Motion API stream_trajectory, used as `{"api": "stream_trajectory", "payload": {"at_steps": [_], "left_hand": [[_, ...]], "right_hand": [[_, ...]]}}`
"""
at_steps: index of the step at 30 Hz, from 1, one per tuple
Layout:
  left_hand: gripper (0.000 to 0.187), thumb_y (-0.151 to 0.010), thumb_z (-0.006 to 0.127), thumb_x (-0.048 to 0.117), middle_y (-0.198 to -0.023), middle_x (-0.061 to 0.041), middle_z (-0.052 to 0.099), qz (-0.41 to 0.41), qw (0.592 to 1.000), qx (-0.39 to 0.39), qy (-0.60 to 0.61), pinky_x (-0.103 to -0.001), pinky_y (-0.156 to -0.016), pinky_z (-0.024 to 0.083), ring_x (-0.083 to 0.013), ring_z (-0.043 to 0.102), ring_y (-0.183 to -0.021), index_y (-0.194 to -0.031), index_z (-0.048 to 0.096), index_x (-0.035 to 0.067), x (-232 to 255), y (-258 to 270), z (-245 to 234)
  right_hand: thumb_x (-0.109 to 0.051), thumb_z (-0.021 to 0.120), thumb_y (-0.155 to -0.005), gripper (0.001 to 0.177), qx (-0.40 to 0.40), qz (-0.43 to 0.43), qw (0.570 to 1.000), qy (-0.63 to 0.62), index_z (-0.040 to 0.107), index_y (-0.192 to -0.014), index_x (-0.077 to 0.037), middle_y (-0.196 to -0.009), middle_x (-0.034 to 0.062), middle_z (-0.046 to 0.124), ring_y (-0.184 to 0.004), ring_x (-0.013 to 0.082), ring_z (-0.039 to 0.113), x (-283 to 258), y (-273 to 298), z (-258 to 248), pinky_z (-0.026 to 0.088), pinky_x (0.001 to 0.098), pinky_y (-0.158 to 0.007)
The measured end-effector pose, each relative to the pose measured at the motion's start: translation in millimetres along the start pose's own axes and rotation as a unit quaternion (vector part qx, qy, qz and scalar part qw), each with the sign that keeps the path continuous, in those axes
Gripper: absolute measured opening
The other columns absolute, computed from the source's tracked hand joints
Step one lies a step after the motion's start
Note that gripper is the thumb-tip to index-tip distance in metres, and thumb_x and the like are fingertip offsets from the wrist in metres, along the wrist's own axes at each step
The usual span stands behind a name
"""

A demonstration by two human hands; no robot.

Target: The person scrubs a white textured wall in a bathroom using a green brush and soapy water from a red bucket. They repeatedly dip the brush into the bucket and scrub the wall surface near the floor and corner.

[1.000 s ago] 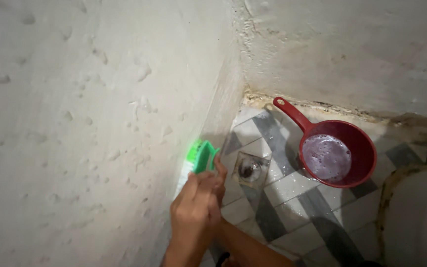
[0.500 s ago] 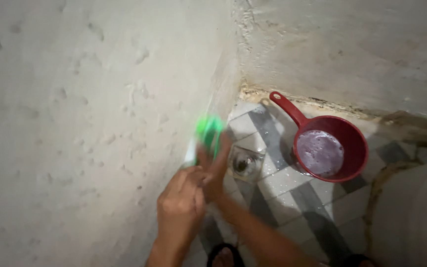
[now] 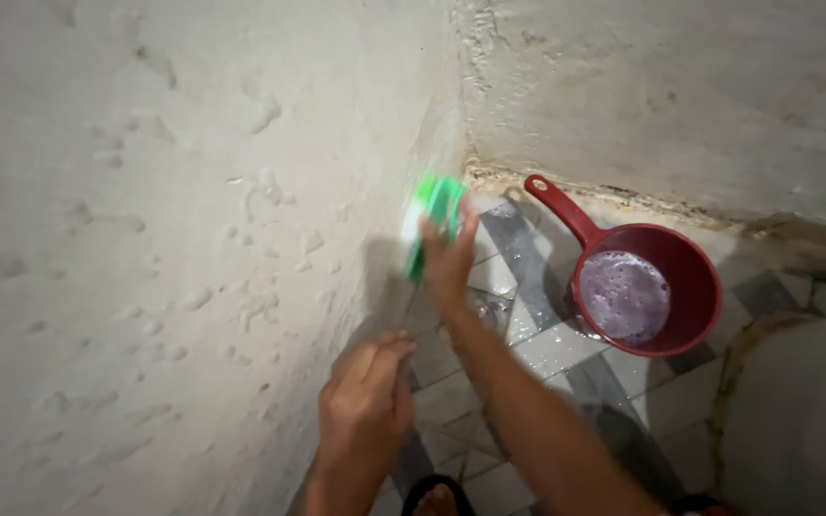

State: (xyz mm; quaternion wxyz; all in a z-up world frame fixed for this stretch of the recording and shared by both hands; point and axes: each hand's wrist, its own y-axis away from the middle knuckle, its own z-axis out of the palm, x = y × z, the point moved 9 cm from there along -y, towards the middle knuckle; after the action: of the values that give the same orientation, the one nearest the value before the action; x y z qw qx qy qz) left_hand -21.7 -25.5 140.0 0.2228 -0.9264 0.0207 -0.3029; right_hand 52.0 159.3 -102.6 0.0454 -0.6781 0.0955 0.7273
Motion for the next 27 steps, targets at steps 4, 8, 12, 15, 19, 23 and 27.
{"api": "stream_trajectory", "payload": {"at_steps": [4,8,12,15,19,23,27], "left_hand": [[0.027,-0.075,0.07,-0.007,-0.103,-0.013,0.073,0.001,1.0,0.009,0.01,-0.039,-0.084,0.057,-0.0337,0.072,-0.096,-0.099,0.07,0.004,1,-8,14],[0.026,-0.075,0.069,-0.007,-0.102,-0.013,0.073,-0.016,1.0,0.006,0.006,-0.039,-0.084,0.058,-0.0338,0.072,-0.096,-0.099,0.069,0.004,-9,-6,12],[0.029,-0.074,0.064,-0.01,-0.105,-0.013,0.073,-0.038,0.999,-0.006,0.011,-0.039,-0.085,0.058,-0.0342,0.073,-0.099,-0.098,0.069,0.003,-26,2,11],[0.028,-0.074,0.064,-0.01,-0.108,-0.015,0.073,-0.021,0.999,-0.022,0.016,-0.041,-0.086,0.058,-0.0357,0.072,-0.099,-0.099,0.068,0.001,-26,6,22],[0.027,-0.076,0.065,-0.008,-0.108,-0.016,0.073,-0.015,0.999,-0.026,0.024,-0.041,-0.084,0.058,-0.0371,0.071,-0.098,-0.101,0.069,0.002,-23,-3,26],[0.02,-0.082,0.068,-0.002,-0.107,-0.014,0.072,-0.023,0.999,-0.026,0.006,-0.042,-0.084,0.057,-0.0362,0.071,-0.097,-0.101,0.069,0.003,-27,-1,35],[0.029,-0.072,0.062,-0.006,-0.105,-0.012,0.074,-0.01,1.0,-0.006,-0.022,-0.044,-0.086,0.056,-0.0343,0.072,-0.097,-0.097,0.071,0.006,-31,-1,29]], "right_hand": [[-0.03,0.063,-0.098,0.069,-0.043,0.049,0.989,-0.133,0.032,-0.154,-0.003,-0.127,0.0177,0.058,-0.106,0.0225,0.062,49,132,6,0.054,0.0371,-0.09],[-0.034,0.063,-0.096,0.077,-0.07,0.071,0.992,-0.078,0.027,-0.155,-0.002,-0.13,0.0168,0.056,-0.108,0.021,0.06,64,158,3,0.052,0.036,-0.093],[-0.028,0.061,-0.106,0.064,-0.053,-0.063,0.995,-0.051,0.029,-0.155,-0.001,-0.141,0.022,0.056,-0.121,0.0279,0.06,25,30,4,0.056,0.0371,-0.095],[-0.036,0.062,-0.092,0.073,-0.047,0.135,0.989,0.023,0.032,-0.154,-0.012,-0.128,0.0196,0.062,-0.104,0.0301,0.068,51,-39,3,0.059,0.0367,-0.083],[-0.035,0.065,-0.102,0.07,-0.02,-0.05,0.997,0.052,0.032,-0.156,-0.004,-0.144,0.0205,0.053,-0.124,0.0286,0.057,64,13,-1,0.048,0.0357,-0.099],[-0.046,0.056,-0.101,0.07,0.044,0.204,0.953,-0.221,0.04,-0.156,-0.005,-0.137,0.0192,0.057,-0.111,0.0308,0.06,163,120,-5,0.052,0.0385,-0.092],[-0.033,0.067,-0.103,0.073,0.001,-0.171,0.98,0.098,0.029,-0.157,-0.001,-0.152,0.0235,0.049,-0.135,0.036,0.051,91,94,-4,0.04,0.0432,-0.111]]}}
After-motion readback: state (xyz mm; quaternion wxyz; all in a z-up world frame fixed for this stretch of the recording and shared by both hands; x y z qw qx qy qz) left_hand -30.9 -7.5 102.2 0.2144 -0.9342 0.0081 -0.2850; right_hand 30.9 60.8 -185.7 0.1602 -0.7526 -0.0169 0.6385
